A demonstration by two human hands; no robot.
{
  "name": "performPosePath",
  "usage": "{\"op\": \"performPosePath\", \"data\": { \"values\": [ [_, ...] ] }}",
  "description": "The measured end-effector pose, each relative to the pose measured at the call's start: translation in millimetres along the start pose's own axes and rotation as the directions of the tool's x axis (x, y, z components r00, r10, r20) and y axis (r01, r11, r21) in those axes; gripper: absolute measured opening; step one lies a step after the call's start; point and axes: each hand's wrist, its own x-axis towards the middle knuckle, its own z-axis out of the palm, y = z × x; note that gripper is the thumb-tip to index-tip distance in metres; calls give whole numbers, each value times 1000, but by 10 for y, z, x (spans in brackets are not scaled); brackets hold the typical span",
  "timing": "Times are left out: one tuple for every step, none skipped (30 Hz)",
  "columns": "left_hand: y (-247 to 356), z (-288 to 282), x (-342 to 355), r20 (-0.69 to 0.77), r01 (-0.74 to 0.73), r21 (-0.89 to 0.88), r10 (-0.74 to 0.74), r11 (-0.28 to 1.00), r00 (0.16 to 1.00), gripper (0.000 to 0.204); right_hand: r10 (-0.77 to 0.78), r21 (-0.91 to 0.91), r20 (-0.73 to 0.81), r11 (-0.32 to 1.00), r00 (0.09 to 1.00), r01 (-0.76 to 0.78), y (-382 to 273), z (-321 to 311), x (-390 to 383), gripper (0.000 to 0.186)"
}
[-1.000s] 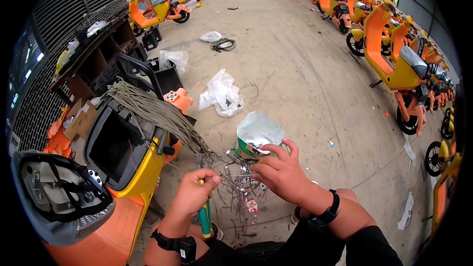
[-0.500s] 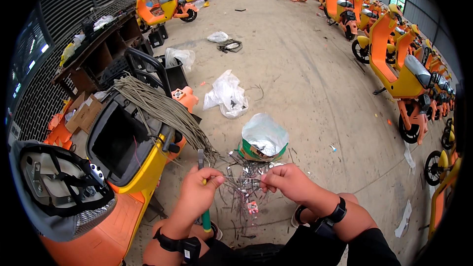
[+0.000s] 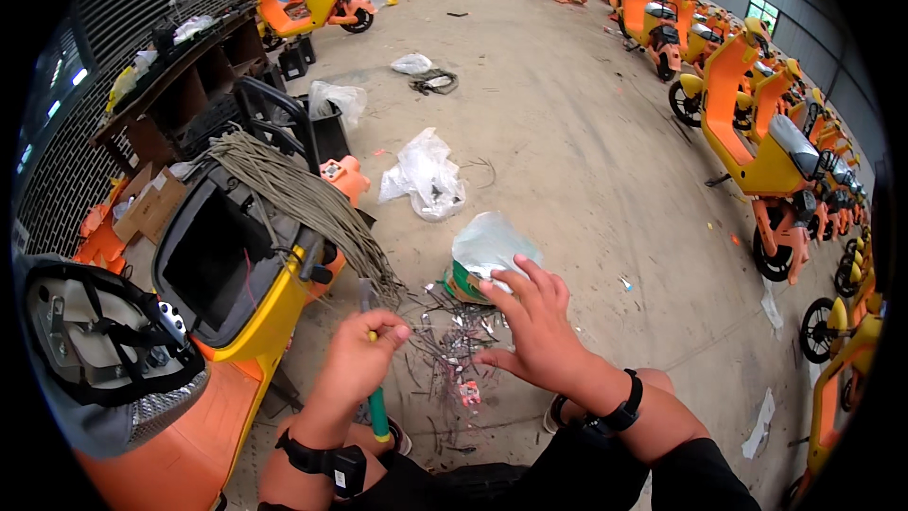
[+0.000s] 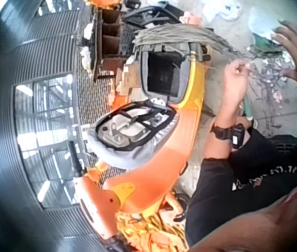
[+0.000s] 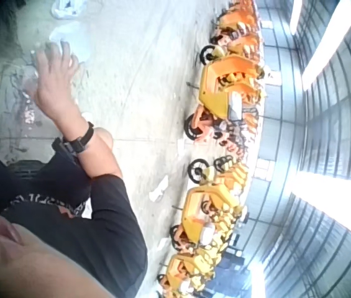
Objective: The person strips insulation from the ends of several thin wires using a wire stripper and twists the exposed copper strands together by hand.
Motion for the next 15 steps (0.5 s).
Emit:
{"op": "performPosePath", "data": {
  "values": [
    [12,5,-11,24,38,-38,-37,999,999,10,-53,-53,34,997,998,55,0,3,3,73],
    [15,17,-16,50,25,-53,-22,998,998,9,-104,-104,69,988,992,111,14,1,-14,72],
    [71,24,-24,92,69,-97,-60,993,994,10,-142,-162,107,974,984,158,22,-3,-37,71],
    [149,19,-42,137,115,-139,-96,984,986,10,-151,-171,45,973,988,156,38,34,-35,56],
    [197,10,-46,184,162,-178,-129,970,974,11,-181,-146,14,973,983,181,76,64,-27,49],
    [188,8,-50,173,124,-151,-98,981,980,12,-213,-124,-16,970,977,209,119,78,-14,42],
    [196,-1,-52,171,140,-165,-111,976,979,12,-243,-102,-47,966,969,237,139,74,3,35],
    [207,-14,-50,169,155,-180,-124,972,978,12,-249,-90,-75,966,966,242,132,56,23,30],
    [204,-21,-50,170,174,-194,-142,965,975,11,-251,-75,-99,967,963,245,111,36,47,25],
    [205,-31,-49,170,174,-196,-142,965,975,11,-254,-59,-123,967,959,248,103,24,64,21],
    [207,-44,-47,170,174,-197,-141,965,975,10,-262,-34,-112,965,959,260,111,20,72,20],
    [207,-50,-48,172,174,-198,-141,964,975,10,-268,-9,-102,963,958,269,117,14,70,19],
    [204,-51,-48,174,174,-198,-140,965,975,10,-275,16,-91,960,957,278,122,10,64,18],
    [201,-52,-48,175,174,-198,-140,965,975,10,-266,39,-94,962,959,270,135,17,57,16],
    [194,-59,-51,174,175,-196,-141,965,975,10,-258,65,-97,962,961,265,155,41,51,15]
  ]
}}
